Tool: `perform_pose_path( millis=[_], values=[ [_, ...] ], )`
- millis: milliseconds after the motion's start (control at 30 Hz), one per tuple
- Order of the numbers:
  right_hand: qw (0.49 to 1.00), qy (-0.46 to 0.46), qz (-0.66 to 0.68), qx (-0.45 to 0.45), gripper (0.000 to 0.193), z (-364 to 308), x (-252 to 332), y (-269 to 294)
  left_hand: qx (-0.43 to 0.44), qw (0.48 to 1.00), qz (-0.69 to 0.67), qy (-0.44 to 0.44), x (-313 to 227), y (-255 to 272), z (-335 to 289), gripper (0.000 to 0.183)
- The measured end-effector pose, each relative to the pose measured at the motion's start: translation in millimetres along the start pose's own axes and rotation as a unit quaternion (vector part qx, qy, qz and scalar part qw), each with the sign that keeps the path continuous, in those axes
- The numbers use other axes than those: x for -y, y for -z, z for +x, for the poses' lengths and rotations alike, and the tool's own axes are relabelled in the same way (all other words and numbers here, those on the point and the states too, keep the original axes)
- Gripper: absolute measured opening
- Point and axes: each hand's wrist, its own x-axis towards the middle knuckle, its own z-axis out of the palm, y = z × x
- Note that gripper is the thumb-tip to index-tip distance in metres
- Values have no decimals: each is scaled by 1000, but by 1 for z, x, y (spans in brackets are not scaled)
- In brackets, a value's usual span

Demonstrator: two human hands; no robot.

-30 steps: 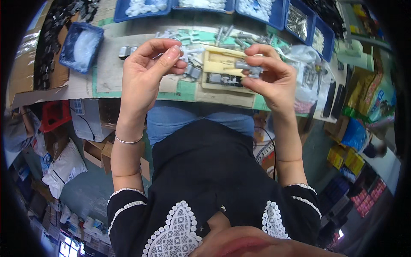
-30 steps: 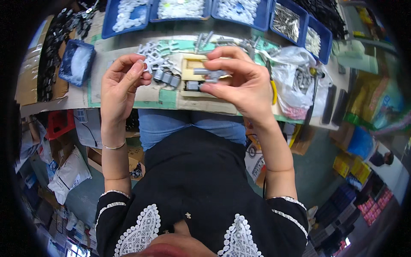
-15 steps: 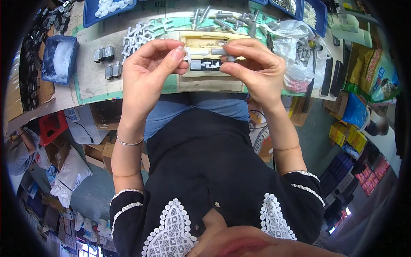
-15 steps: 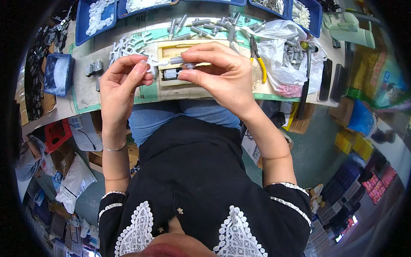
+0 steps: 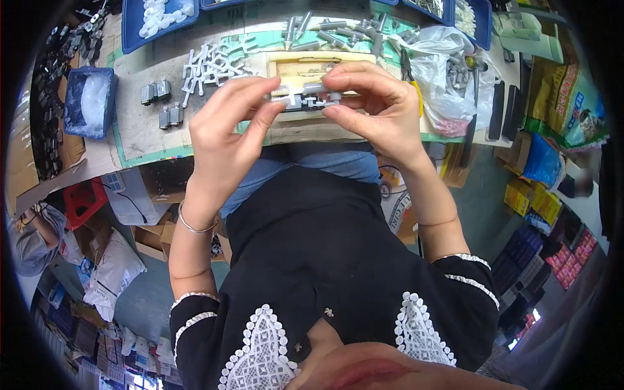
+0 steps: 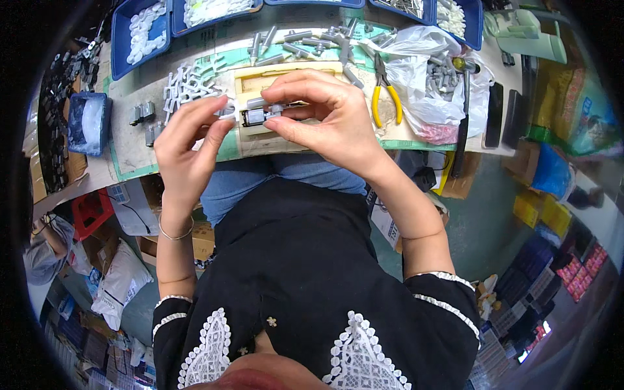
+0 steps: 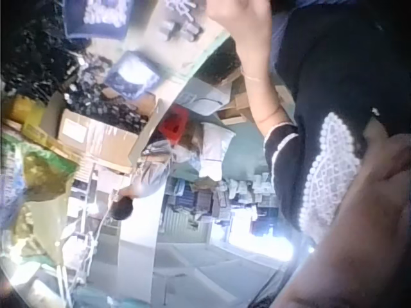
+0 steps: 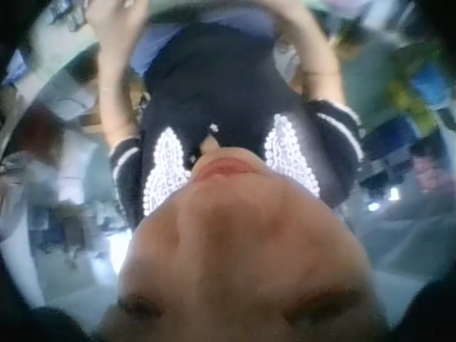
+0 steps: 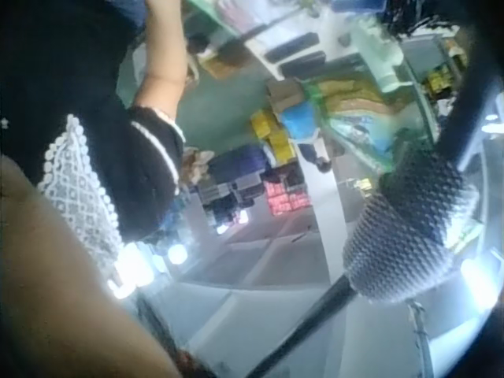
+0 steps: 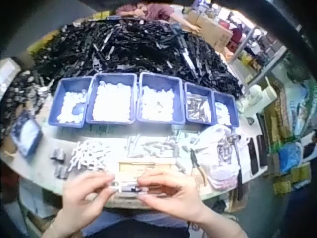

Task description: The person assembles small electronic switches by hand at a workshop bench, combining white plastic switch parts, metal springs, black plastic housings, and small screws. The person uses needle-nose pliers and a precision screwdriver to manipulate the components.

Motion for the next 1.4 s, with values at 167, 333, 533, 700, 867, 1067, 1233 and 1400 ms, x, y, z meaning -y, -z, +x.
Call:
perform_pose_path(
  millis=[167,333,533,700,867,1067,1233,1400],
  values=[
    [995,24,-95,10,30,-8,5,8,48,991,108,-61,3,-6,2,9],
    [980,35,-196,27,25,-20,9,19,76,985,123,-93,12,-16,-1,15],
    [898,151,-412,-25,24,-37,-8,52,34,902,353,-248,20,-33,-14,28],
    [897,140,-420,22,28,-33,-19,54,35,882,369,-292,42,-47,-22,25],
    [891,155,-423,63,26,-25,-27,61,14,880,385,-278,44,-53,-28,28],
    [858,150,-484,85,22,-16,-18,68,-12,871,407,-274,45,-60,-25,31],
    [827,170,-536,25,28,-22,-28,62,-18,868,410,-281,43,-56,-16,25],
    [931,120,-320,-127,31,-31,-24,66,-3,908,331,-259,29,-16,-1,36]
  ],
)
